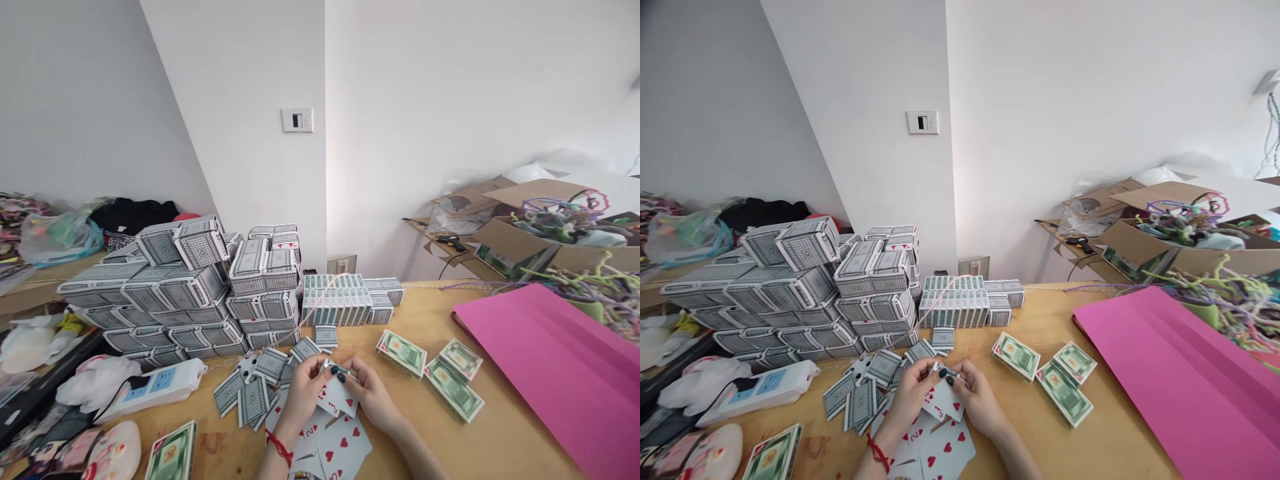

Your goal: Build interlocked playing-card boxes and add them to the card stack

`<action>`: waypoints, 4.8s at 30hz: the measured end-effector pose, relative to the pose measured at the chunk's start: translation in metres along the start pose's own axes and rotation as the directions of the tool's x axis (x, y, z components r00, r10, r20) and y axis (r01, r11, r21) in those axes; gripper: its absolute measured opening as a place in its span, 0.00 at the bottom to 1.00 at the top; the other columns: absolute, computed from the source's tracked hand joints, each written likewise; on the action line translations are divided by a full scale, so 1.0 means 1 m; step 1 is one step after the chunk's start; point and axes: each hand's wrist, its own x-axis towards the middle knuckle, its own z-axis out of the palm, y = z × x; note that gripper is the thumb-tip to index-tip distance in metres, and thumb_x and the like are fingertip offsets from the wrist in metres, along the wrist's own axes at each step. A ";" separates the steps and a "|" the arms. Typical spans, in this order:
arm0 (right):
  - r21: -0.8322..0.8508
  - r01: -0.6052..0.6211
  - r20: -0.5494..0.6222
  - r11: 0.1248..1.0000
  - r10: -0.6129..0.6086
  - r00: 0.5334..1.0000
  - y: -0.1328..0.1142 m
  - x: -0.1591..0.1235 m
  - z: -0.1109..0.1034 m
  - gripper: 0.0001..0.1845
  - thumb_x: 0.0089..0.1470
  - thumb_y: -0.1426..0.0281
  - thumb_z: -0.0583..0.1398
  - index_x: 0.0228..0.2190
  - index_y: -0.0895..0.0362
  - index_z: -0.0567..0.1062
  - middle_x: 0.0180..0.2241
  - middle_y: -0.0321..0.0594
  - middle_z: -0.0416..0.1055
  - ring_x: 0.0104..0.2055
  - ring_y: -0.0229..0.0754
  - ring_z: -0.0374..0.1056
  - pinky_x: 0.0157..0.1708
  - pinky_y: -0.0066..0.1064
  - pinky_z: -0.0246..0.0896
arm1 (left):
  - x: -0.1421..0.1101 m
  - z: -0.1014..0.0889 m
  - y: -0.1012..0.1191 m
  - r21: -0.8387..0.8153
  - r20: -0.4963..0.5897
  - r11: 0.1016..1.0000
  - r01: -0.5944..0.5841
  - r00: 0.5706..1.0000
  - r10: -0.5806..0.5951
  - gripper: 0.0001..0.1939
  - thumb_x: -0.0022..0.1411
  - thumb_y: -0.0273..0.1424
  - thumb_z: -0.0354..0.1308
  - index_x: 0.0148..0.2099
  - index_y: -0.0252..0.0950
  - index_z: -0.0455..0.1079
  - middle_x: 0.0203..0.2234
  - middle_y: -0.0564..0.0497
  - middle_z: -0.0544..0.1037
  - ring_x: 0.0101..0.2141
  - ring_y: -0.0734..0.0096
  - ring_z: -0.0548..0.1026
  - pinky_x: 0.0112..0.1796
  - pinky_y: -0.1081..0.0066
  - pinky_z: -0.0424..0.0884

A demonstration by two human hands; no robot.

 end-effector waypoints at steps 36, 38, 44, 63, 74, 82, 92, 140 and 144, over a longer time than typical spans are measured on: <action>0.029 -0.007 -0.083 1.000 0.009 0.997 0.006 0.002 0.004 0.13 0.42 0.62 0.62 0.22 0.56 0.65 0.19 0.31 0.59 0.21 0.34 0.52 0.22 0.25 0.45 | -0.002 -0.003 -0.001 0.134 -0.073 0.991 0.012 0.997 -0.002 0.16 0.45 0.39 0.61 0.33 0.31 0.74 0.18 0.54 0.69 0.20 0.75 0.62 0.23 0.76 0.57; 0.025 -0.010 -0.090 1.000 0.012 0.996 0.005 0.003 0.004 0.13 0.41 0.61 0.62 0.22 0.57 0.66 0.19 0.30 0.59 0.21 0.34 0.51 0.22 0.25 0.45 | -0.002 -0.004 -0.002 0.158 -0.071 0.987 0.023 0.997 -0.012 0.16 0.46 0.40 0.61 0.33 0.31 0.74 0.20 0.52 0.71 0.21 0.74 0.63 0.23 0.75 0.57; -0.007 -0.008 -0.096 1.000 0.008 0.995 0.001 0.001 0.005 0.15 0.43 0.60 0.62 0.21 0.57 0.66 0.18 0.30 0.56 0.21 0.33 0.49 0.21 0.25 0.43 | -0.003 -0.004 -0.001 0.218 -0.067 0.976 -0.022 0.997 0.037 0.14 0.50 0.39 0.58 0.31 0.32 0.74 0.22 0.50 0.74 0.22 0.73 0.65 0.23 0.75 0.59; -0.249 0.080 -0.004 0.965 -0.083 0.997 0.004 -0.002 -0.005 0.08 0.49 0.67 0.57 0.28 0.58 0.73 0.24 0.36 0.67 0.26 0.39 0.59 0.27 0.28 0.52 | -0.002 0.003 -0.008 0.269 -0.118 0.963 0.006 0.993 0.027 0.13 0.49 0.38 0.54 0.21 0.33 0.66 0.15 0.55 0.65 0.20 0.75 0.59 0.22 0.75 0.54; -0.142 0.050 -0.153 0.989 -0.071 0.986 0.009 0.000 0.001 0.18 0.48 0.53 0.57 0.26 0.56 0.66 0.21 0.33 0.62 0.22 0.36 0.56 0.22 0.26 0.51 | -0.001 0.003 -0.001 0.028 -0.087 1.000 0.006 0.996 -0.004 0.14 0.50 0.38 0.58 0.33 0.32 0.71 0.24 0.50 0.74 0.25 0.71 0.69 0.25 0.75 0.62; -0.091 0.076 -0.193 0.993 -0.093 0.977 -0.003 0.001 0.002 0.19 0.48 0.53 0.57 0.26 0.57 0.68 0.23 0.34 0.64 0.25 0.39 0.60 0.26 0.28 0.56 | 0.001 0.000 -0.006 -0.036 0.003 0.998 0.042 0.999 -0.042 0.17 0.48 0.36 0.61 0.38 0.30 0.71 0.28 0.46 0.77 0.28 0.67 0.72 0.29 0.71 0.67; -0.103 0.018 -0.234 0.995 -0.042 0.971 -0.002 0.006 -0.005 0.21 0.43 0.52 0.61 0.25 0.59 0.75 0.24 0.40 0.71 0.26 0.42 0.64 0.27 0.31 0.58 | 0.004 -0.004 -0.017 0.042 -0.014 0.999 -0.011 1.000 0.012 0.14 0.51 0.38 0.58 0.34 0.31 0.72 0.22 0.51 0.74 0.22 0.74 0.67 0.25 0.76 0.62; -0.199 0.116 -0.167 0.973 -0.150 0.974 -0.002 0.001 -0.011 0.22 0.48 0.51 0.56 0.20 0.55 0.59 0.18 0.28 0.51 0.20 0.33 0.47 0.20 0.26 0.45 | -0.008 -0.004 0.009 -0.496 0.271 0.799 0.339 0.935 -0.228 0.13 0.48 0.30 0.64 0.38 0.31 0.75 0.25 0.48 0.78 0.26 0.73 0.73 0.32 0.74 0.67; -0.232 0.111 -0.164 0.966 -0.152 0.975 0.001 0.001 -0.011 0.23 0.48 0.49 0.55 0.20 0.55 0.58 0.18 0.28 0.51 0.20 0.34 0.48 0.21 0.26 0.47 | -0.006 -0.001 0.008 -0.486 0.248 0.808 0.334 0.939 -0.239 0.14 0.48 0.31 0.64 0.38 0.30 0.75 0.24 0.46 0.78 0.24 0.72 0.73 0.30 0.73 0.67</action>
